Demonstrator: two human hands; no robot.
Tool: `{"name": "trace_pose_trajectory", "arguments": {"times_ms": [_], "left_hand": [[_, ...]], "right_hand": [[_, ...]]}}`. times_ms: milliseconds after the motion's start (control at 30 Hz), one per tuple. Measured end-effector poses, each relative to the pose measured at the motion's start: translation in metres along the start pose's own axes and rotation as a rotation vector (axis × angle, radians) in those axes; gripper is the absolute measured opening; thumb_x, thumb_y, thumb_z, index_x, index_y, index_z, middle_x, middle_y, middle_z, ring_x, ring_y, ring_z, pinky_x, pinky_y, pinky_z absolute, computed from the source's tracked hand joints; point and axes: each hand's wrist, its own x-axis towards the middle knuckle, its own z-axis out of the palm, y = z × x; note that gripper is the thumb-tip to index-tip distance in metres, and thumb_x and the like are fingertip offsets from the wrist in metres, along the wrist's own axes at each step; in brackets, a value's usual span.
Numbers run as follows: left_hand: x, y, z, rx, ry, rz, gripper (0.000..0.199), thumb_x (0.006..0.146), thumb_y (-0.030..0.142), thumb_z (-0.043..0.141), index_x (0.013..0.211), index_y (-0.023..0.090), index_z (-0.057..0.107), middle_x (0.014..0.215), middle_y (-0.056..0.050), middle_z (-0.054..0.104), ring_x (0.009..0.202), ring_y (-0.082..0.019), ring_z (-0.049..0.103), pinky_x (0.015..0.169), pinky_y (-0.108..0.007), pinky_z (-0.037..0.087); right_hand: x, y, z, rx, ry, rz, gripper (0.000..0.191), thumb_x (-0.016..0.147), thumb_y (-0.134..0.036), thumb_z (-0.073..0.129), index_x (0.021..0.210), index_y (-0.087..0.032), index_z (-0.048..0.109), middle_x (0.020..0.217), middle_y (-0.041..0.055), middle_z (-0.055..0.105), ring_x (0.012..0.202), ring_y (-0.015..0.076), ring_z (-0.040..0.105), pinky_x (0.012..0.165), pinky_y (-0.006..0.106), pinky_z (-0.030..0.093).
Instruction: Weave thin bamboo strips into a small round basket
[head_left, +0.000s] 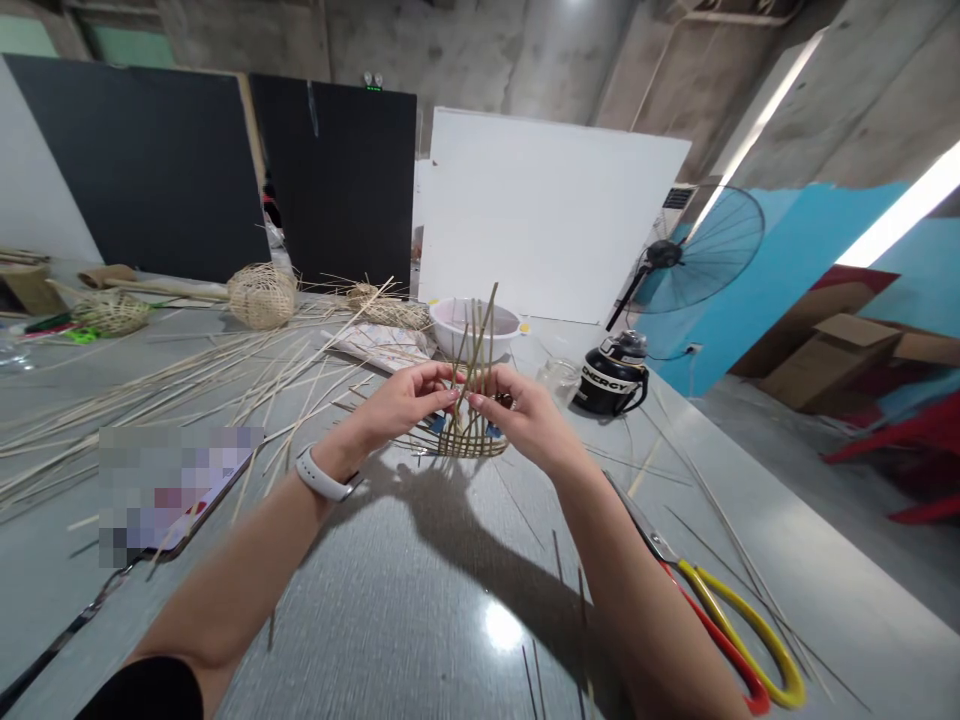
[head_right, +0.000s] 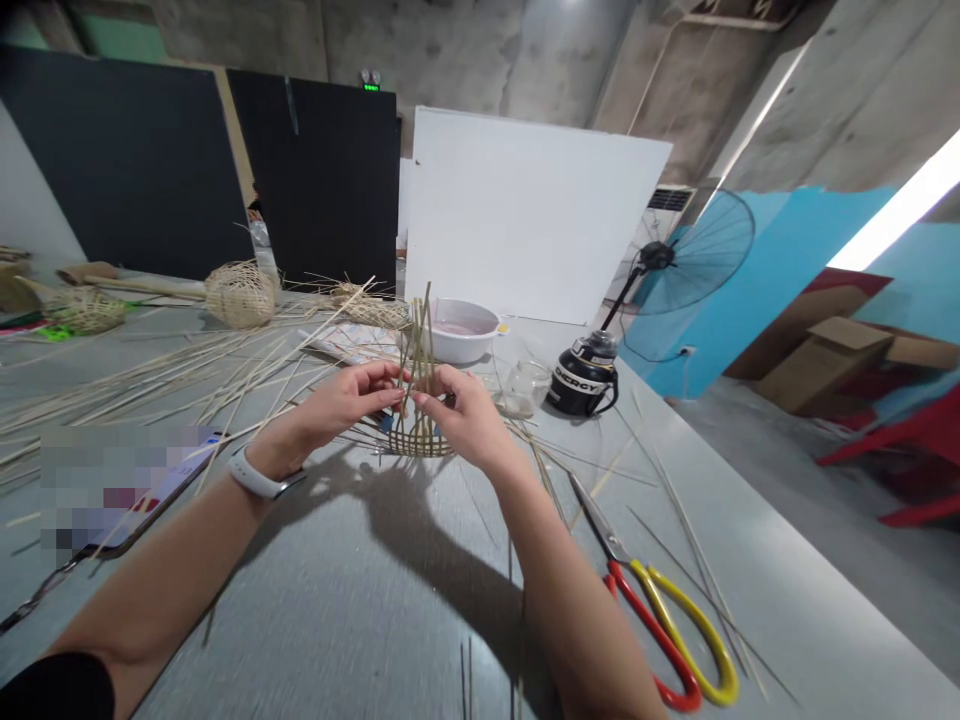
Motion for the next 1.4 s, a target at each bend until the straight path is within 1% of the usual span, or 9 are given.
{"name": "trace_pose_trajectory", "arguments": {"times_ms": [133,233,500,667,800,933,1100,1267,1400], "left_hand": [[0.0011,0.0002,0.0053,0.028,-0.006,0.061,0.023,0.081,0.034,0.071,0.093,0.015,0.065,0.082,-0.002,0.065,0.074,-0.011,0.058,0.073,-0.026,0.047],[0.0011,-0.0005,0.0067,0.064,0.020,0.090,0.026,0.082,0.036,0.071,0.094,0.015,0.065,0.078,-0.001,0.064,0.071,-0.011,0.059,0.071,-0.025,0.046],[-0.0002,-0.0041,0.0051,0.270,0.078,0.130,0.025,0.087,0.035,0.064,0.103,0.017,0.059,0.077,0.000,0.064,0.070,-0.012,0.061,0.069,-0.026,0.045],[-0.0010,-0.0029,0.0045,0.378,0.096,0.176,0.019,0.089,0.032,0.061,0.100,0.017,0.059,0.077,0.001,0.062,0.072,-0.013,0.059,0.071,-0.027,0.045],[-0.0008,-0.0017,0.0038,0.377,0.099,0.206,0.018,0.088,0.030,0.062,0.098,0.016,0.062,0.082,-0.001,0.063,0.077,-0.013,0.058,0.075,-0.027,0.045],[0.0003,-0.0047,0.0030,0.362,0.084,0.170,0.023,0.085,0.031,0.064,0.102,0.015,0.063,0.084,-0.001,0.062,0.078,-0.014,0.056,0.076,-0.028,0.044],[0.0014,-0.0073,0.0026,0.228,0.022,0.126,0.026,0.084,0.034,0.066,0.103,0.017,0.061,0.090,-0.003,0.064,0.082,-0.014,0.058,0.078,-0.028,0.044],[0.0019,-0.0024,0.0031,0.177,0.107,0.116,0.020,0.085,0.032,0.063,0.096,0.017,0.058,0.086,-0.001,0.062,0.081,-0.013,0.058,0.078,-0.027,0.045],[0.0015,-0.0022,0.0050,0.190,0.127,0.111,0.017,0.086,0.031,0.062,0.091,0.017,0.054,0.083,-0.001,0.062,0.079,-0.013,0.061,0.076,-0.026,0.046]], "right_hand": [[-0.0008,-0.0023,-0.0057,0.122,-0.057,0.020,0.014,0.085,-0.031,0.062,0.082,-0.018,0.064,0.078,0.0018,0.063,0.077,0.0166,0.055,0.075,0.032,0.042],[-0.0018,-0.0017,-0.0077,0.176,-0.084,0.043,0.015,0.084,-0.031,0.064,0.083,-0.017,0.068,0.082,0.0034,0.068,0.081,0.0174,0.059,0.079,0.033,0.045],[-0.0011,-0.0008,-0.0068,0.138,-0.105,0.065,0.015,0.083,-0.030,0.064,0.084,-0.018,0.074,0.090,0.0057,0.073,0.086,0.0196,0.063,0.082,0.036,0.048],[-0.0007,-0.0005,-0.0044,0.149,-0.099,0.092,0.016,0.083,-0.030,0.064,0.082,-0.018,0.074,0.083,0.0044,0.073,0.080,0.0182,0.063,0.078,0.034,0.048],[-0.0009,0.0022,-0.0027,0.115,-0.062,0.088,0.016,0.081,-0.031,0.065,0.075,-0.017,0.071,0.074,0.0027,0.069,0.074,0.0166,0.059,0.071,0.031,0.046],[-0.0008,0.0045,-0.0029,0.117,-0.098,0.094,0.015,0.081,-0.030,0.065,0.076,-0.017,0.072,0.076,0.0031,0.070,0.074,0.0170,0.059,0.071,0.032,0.045],[0.0000,0.0066,-0.0044,0.134,-0.145,0.110,0.015,0.081,-0.031,0.066,0.080,-0.017,0.072,0.078,0.0032,0.070,0.075,0.0172,0.059,0.074,0.034,0.046],[0.0008,0.0060,-0.0041,0.098,-0.060,0.089,0.017,0.084,-0.033,0.062,0.078,-0.017,0.064,0.073,0.0005,0.062,0.070,0.0145,0.052,0.068,0.030,0.041],[-0.0001,0.0039,-0.0010,0.096,-0.079,0.100,0.019,0.085,-0.035,0.061,0.083,-0.017,0.062,0.080,0.0023,0.063,0.076,0.0160,0.055,0.071,0.031,0.043]]}}
